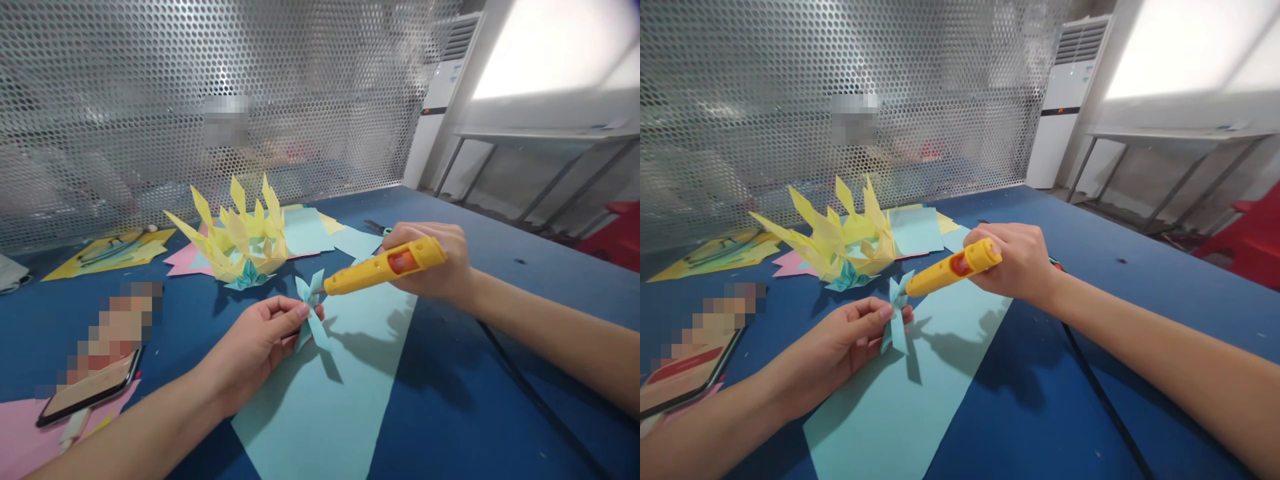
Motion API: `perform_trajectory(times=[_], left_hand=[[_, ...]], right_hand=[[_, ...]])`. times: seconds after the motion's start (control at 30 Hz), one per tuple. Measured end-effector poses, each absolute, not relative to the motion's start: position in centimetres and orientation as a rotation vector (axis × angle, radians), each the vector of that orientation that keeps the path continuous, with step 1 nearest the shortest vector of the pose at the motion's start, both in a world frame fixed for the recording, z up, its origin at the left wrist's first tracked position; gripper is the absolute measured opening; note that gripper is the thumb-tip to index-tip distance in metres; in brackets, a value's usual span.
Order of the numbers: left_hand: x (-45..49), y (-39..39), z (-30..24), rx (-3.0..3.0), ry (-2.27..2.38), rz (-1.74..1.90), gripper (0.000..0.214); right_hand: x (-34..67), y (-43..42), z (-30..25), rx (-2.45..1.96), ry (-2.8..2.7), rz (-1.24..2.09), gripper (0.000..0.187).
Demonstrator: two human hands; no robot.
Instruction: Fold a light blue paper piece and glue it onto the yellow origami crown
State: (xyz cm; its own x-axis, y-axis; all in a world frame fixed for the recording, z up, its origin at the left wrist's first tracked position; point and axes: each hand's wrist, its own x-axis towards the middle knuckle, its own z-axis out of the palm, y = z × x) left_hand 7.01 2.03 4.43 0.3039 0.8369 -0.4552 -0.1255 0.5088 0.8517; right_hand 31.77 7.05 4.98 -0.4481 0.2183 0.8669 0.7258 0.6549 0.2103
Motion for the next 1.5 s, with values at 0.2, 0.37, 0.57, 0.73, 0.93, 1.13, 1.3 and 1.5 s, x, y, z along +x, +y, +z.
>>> perform_trajectory(times=[0.2, 0.37, 0.57, 0.73, 0.93, 1.13, 1.3, 1.5], left_hand=[[6.77, 2.17, 4.30, 0.822, 1.069, 0.734, 0.013], [6.84, 2.18, 4.37, 0.820, 1.071, 0.740, 0.012], [6.97, 1.98, 4.55, 0.801, 1.080, 0.741, 0.016], [7.13, 2.15, 4.60, 0.796, 1.081, 0.752, 0.015], [7.11, 2.03, 4.60, 0.789, 1.075, 0.752, 0.014], [7.00, 1.89, 4.53, 0.774, 1.078, 0.750, 0.012], [7.14, 2.07, 4.70, 0.771, 1.060, 0.760, 0.014], [7.06, 2.07, 4.63, 0.777, 1.066, 0.753, 0.012]], right_hand=[[32.11, 7.55, 4.89, -0.797, -1.901, -0.784, 0.010], [32.12, 7.64, 4.76, -0.821, -1.899, -0.795, 0.010], [32.14, 7.82, 4.75, -0.756, -1.893, -0.788, 0.010], [32.08, 7.85, 4.71, -0.713, -1.880, -0.766, 0.011], [31.86, 7.33, 4.63, -0.680, -1.952, -0.718, 0.017], [31.73, 6.97, 4.69, -0.642, -2.010, -0.692, 0.014], [31.74, 6.92, 4.65, -0.628, -2.000, -0.720, 0.014], [31.78, 6.95, 4.54, -0.728, -2.003, -0.719, 0.014]])
